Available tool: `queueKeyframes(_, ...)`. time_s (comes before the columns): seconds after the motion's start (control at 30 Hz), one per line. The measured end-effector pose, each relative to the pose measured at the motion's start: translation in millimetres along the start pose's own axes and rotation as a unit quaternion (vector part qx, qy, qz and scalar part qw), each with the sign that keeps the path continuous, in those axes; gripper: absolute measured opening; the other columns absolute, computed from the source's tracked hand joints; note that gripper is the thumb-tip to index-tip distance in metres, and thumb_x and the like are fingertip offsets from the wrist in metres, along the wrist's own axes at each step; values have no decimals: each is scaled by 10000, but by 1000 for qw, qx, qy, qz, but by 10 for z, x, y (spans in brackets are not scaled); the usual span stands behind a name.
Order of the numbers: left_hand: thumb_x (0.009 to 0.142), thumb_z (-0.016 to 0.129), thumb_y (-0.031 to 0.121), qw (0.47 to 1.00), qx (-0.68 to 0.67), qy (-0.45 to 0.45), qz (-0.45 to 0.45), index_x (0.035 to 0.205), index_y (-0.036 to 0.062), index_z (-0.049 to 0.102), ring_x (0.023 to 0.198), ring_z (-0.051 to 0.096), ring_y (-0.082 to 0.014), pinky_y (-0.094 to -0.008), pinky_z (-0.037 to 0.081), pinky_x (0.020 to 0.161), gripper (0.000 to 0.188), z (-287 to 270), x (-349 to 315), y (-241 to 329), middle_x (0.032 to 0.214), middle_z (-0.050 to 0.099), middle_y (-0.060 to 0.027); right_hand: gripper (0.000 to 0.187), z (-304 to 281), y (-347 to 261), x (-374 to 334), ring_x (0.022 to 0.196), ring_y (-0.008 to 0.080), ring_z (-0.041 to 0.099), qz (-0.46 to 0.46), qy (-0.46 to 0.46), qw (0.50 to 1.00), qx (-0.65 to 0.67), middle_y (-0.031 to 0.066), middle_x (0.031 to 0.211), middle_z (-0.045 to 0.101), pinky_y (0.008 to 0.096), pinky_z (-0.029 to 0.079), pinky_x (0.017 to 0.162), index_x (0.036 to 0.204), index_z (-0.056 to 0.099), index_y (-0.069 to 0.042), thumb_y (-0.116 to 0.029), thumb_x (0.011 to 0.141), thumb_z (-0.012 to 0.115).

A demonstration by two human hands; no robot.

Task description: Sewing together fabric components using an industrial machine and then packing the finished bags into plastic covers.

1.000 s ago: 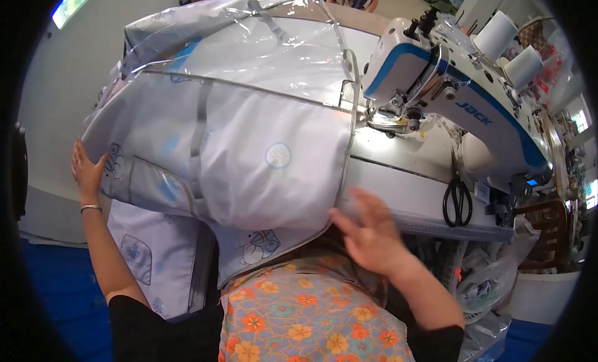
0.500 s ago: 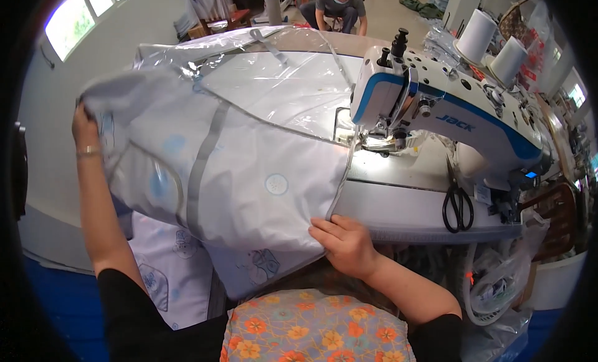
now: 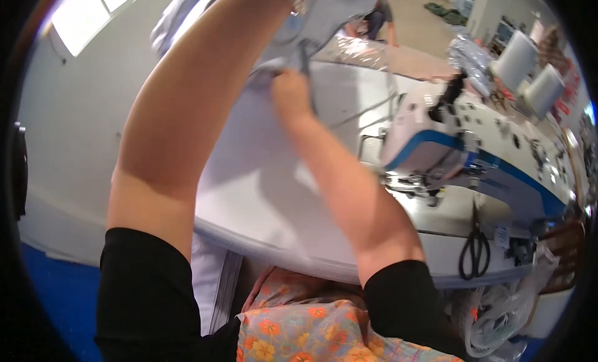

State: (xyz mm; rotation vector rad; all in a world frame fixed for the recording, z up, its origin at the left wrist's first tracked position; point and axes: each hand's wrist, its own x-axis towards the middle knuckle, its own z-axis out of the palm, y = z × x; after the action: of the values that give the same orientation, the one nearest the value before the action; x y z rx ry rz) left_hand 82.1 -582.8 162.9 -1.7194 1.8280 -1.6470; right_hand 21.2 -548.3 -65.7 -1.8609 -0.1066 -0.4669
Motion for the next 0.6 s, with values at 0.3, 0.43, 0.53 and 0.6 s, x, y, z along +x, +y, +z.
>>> queueKeyframes(0.3, 928, 623, 92, 672, 140, -25, -727, 1224, -46, 605, 1120, 613, -355, -371, 459, 1005, 327, -3939, -4015, 2931, 1209, 651, -204, 595, -757, -135, -1814, 1423, 369, 371, -195, -353, 875, -267, 225, 1508, 425, 434, 286, 1177, 1423, 468, 31, -136, 875, 633)
queueKeyframes(0.43, 859, 720, 320, 416, 164, -383, -808, 1390, -36, 466, 1288, 500, -385, -463, 380, 1097, 688, -4586, -5599, 5665, 1381, 534, -238, 708, -981, -705, -2768, 1460, 440, 283, -241, -511, 765, -311, 240, 1558, 345, 529, 205, 1197, 1466, 429, -21, -182, 816, 660)
queueKeyframes(0.53, 818, 754, 398, 315, 61, -527, -787, 1467, 0, 375, 1410, 375, -354, -503, 302, 1153, 851, -3864, -5506, 6626, 1509, 411, -213, 849, -962, -691, -2949, 1459, 474, 260, -238, -500, 716, -425, 270, 1573, 287, 561, 196, 1194, 1510, 340, -38, -75, 738, 692)
queueKeyframes(0.6, 842, 727, 392, 234, -8, -646, -727, 1519, 49, 294, 1478, 261, -333, -533, 229, 1182, 874, -3665, -5391, 6843, 1578, 317, -178, 965, -902, -641, -2959, 1454, 506, 243, -273, -487, 707, -433, 301, 1575, 244, 593, 193, 1187, 1539, 254, -57, 14, 674, 675)
